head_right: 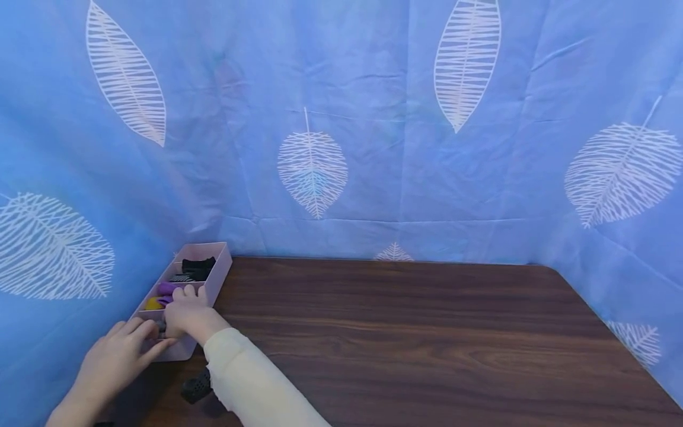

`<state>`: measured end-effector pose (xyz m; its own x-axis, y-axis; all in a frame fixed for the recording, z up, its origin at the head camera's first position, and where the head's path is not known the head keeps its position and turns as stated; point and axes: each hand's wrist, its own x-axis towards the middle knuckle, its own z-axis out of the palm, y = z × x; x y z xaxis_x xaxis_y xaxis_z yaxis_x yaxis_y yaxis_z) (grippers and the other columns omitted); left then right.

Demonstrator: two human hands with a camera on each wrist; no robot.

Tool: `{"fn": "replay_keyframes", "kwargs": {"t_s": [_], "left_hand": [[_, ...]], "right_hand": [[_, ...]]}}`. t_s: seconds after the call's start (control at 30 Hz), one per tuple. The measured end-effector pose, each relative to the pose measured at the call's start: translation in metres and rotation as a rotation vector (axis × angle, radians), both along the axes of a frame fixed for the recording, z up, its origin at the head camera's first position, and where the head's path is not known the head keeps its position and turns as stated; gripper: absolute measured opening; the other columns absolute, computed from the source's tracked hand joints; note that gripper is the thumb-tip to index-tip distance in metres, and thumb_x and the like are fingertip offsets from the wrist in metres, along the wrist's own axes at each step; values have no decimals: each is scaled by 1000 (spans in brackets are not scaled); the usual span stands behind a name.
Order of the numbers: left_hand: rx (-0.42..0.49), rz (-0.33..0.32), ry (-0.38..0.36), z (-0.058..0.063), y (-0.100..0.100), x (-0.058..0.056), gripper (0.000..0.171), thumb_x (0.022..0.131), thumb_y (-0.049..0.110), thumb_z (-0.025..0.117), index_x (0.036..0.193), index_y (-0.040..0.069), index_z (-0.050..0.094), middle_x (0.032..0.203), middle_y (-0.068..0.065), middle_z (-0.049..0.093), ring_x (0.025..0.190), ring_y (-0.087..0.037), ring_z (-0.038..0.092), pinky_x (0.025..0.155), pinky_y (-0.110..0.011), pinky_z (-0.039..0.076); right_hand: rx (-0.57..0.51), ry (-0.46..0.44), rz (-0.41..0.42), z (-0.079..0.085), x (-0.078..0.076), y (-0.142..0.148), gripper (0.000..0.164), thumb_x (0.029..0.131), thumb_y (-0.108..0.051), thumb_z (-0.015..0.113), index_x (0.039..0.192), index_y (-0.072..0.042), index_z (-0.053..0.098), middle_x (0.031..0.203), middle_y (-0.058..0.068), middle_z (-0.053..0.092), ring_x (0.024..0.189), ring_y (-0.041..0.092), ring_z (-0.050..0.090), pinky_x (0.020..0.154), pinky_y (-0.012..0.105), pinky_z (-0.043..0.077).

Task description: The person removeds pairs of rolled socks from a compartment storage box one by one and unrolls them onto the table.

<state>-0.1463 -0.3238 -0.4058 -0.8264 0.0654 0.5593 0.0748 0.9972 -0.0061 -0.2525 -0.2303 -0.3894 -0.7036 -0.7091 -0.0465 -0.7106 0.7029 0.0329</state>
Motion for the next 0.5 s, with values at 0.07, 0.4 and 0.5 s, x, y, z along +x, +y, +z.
{"fn": "replay_keyframes", "kwargs": {"t_s": [0.07,0.4,0.5], "left_hand": [[0,10,-25,2,0,1,33,69,38,85,75,16,61,73,-1,54,64,-17,45,52,-31,38],[1,3,-41,3,2,3,31,71,37,84,75,16,61,73,-3,55,64,-20,47,52,-34,42],[-2,-4,-21,5,4,3,31,70,35,85,75,15,62,72,-3,55,64,-20,47,52,-36,43]], "right_hand": [[-35,5,6,-3,0,0,31,84,-53,69,114,-51,66,114,-16,46,109,7,33,95,30,29],[-160,125,22,-10,0,12,36,83,-67,61,100,-37,71,112,-12,48,106,9,35,88,28,30],[-190,157,34,-11,-1,15,39,83,-70,58,98,-37,71,112,-12,48,105,9,35,88,28,30]]}}
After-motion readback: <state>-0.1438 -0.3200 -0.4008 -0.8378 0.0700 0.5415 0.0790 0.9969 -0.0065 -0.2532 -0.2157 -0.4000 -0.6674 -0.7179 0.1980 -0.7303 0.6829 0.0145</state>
